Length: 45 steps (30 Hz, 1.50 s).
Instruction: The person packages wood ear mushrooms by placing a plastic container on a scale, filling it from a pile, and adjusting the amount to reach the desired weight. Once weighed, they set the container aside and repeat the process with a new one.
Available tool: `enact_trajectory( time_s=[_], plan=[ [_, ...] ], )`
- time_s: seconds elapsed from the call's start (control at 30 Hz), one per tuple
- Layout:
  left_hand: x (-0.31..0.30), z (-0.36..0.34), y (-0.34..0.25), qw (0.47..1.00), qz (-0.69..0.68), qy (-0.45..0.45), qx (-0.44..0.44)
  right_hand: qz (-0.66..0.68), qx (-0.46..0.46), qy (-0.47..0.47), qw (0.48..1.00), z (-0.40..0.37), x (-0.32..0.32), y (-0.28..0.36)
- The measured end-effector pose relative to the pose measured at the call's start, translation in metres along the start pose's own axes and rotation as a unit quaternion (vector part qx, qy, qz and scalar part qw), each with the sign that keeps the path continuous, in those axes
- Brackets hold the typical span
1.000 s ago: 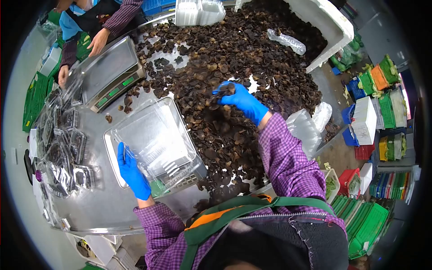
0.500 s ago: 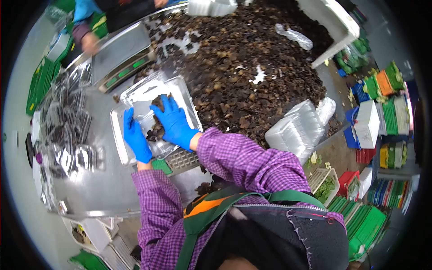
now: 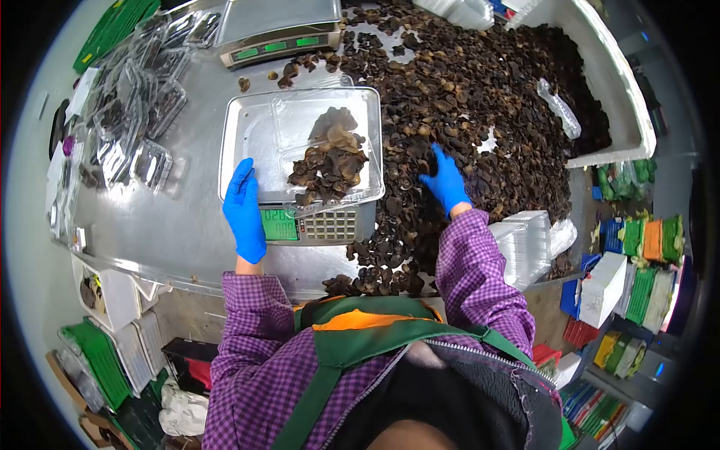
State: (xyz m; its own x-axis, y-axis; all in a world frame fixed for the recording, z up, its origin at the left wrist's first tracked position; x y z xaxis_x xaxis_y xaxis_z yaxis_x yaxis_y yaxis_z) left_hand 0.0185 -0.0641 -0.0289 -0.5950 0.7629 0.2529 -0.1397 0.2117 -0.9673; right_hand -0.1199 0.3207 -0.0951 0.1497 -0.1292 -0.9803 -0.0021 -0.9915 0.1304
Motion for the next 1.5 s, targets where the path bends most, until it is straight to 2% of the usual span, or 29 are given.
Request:
enact_trajectory(
  time_s=[0.03, 0.1, 0.2, 0.23, 0.27, 0.33, 0.47, 0.53, 0.63, 0.73, 0.8, 0.87, 0.9, 1.0, 1.13, 1.2, 1.27, 1.3, 1.4, 1.5],
  plan=[
    [-0.001, -0.003, 0.000, 1.000, 0.003, -0.004, 0.008, -0.001, -0.007, 0.002, 1.000, -0.003, 0.005, -0.007],
    [0.000, -0.006, -0.001, 1.000, 0.017, -0.006, 0.012, 0.113, -0.028, 0.010, 0.993, -0.009, 0.013, -0.017],
    [0.002, -0.004, -0.008, 0.999, 0.033, -0.014, 0.007, 0.178, -0.037, -0.026, 0.983, -0.021, -0.017, -0.007],
    [0.004, -0.002, -0.013, 0.999, 0.029, 0.000, 0.020, 0.253, -0.048, -0.036, 0.966, -0.022, -0.019, -0.008],
    [0.006, -0.001, -0.019, 0.999, 0.026, 0.013, 0.032, 0.256, -0.076, -0.062, 0.962, -0.020, -0.024, -0.008],
    [0.008, 0.005, -0.034, 0.999, 0.017, 0.005, 0.028, 0.345, -0.072, -0.022, 0.936, -0.020, -0.035, -0.009],
    [0.012, 0.022, -0.052, 0.999, -0.013, 0.032, 0.019, 0.411, -0.062, 0.001, 0.910, -0.026, -0.052, -0.001],
    [0.011, 0.036, -0.043, 0.999, -0.009, 0.045, 0.009, 0.441, -0.067, -0.003, 0.895, -0.030, -0.058, 0.003],
    [0.017, 0.060, 0.006, 0.981, 0.002, 0.109, -0.163, 0.428, -0.079, -0.009, 0.900, -0.038, -0.063, 0.019],
    [0.034, 0.074, 0.034, 0.974, -0.060, 0.114, -0.185, 0.430, -0.084, -0.008, 0.899, -0.039, -0.058, 0.024],
    [0.045, 0.083, 0.041, 0.975, -0.073, 0.106, -0.183, 0.427, -0.071, 0.000, 0.901, -0.039, -0.054, 0.025],
    [0.054, 0.094, 0.049, 0.976, -0.030, 0.168, -0.132, 0.417, -0.065, 0.000, 0.907, -0.036, -0.045, 0.018],
    [0.055, 0.100, 0.054, 0.981, -0.020, 0.146, -0.129, 0.390, -0.070, -0.010, 0.918, -0.034, -0.039, 0.014],
    [0.063, 0.109, 0.038, 0.982, -0.104, 0.139, -0.072, 0.346, -0.067, -0.030, 0.935, -0.033, -0.033, 0.002],
    [0.067, 0.123, 0.012, 0.983, -0.114, 0.145, -0.017, 0.336, -0.040, -0.019, 0.941, -0.033, -0.029, -0.003],
    [0.066, 0.129, 0.007, 0.983, -0.079, 0.163, 0.000, 0.296, -0.020, 0.004, 0.955, -0.033, -0.028, -0.003],
    [0.060, 0.135, 0.005, 0.992, 0.005, 0.120, 0.021, 0.291, -0.021, -0.001, 0.957, -0.031, -0.028, -0.002],
    [0.052, 0.137, 0.005, 0.993, 0.020, 0.109, -0.028, 0.286, -0.023, -0.012, 0.958, -0.029, -0.029, 0.000],
    [0.036, 0.131, -0.005, 0.993, 0.034, 0.081, -0.074, 0.314, -0.039, -0.026, 0.948, -0.025, -0.033, 0.003],
    [0.018, 0.117, -0.010, 0.995, 0.007, 0.065, -0.070, 0.353, -0.046, -0.033, 0.934, -0.019, -0.044, 0.009]
  ],
)
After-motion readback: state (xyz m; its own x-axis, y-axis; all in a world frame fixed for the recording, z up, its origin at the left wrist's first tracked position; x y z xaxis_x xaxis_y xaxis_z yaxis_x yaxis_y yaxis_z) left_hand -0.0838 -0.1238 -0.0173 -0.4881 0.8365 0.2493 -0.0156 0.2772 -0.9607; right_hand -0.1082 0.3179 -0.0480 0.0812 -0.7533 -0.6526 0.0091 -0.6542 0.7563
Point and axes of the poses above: each hand's wrist, its own z-axis towards the middle knuckle, its own x-axis out of the palm, y = z × x, the point moved 3 cm from there along z, towards the middle knuckle, and after that the axes turned 14 degrees about -z, right-handed, at the moved point
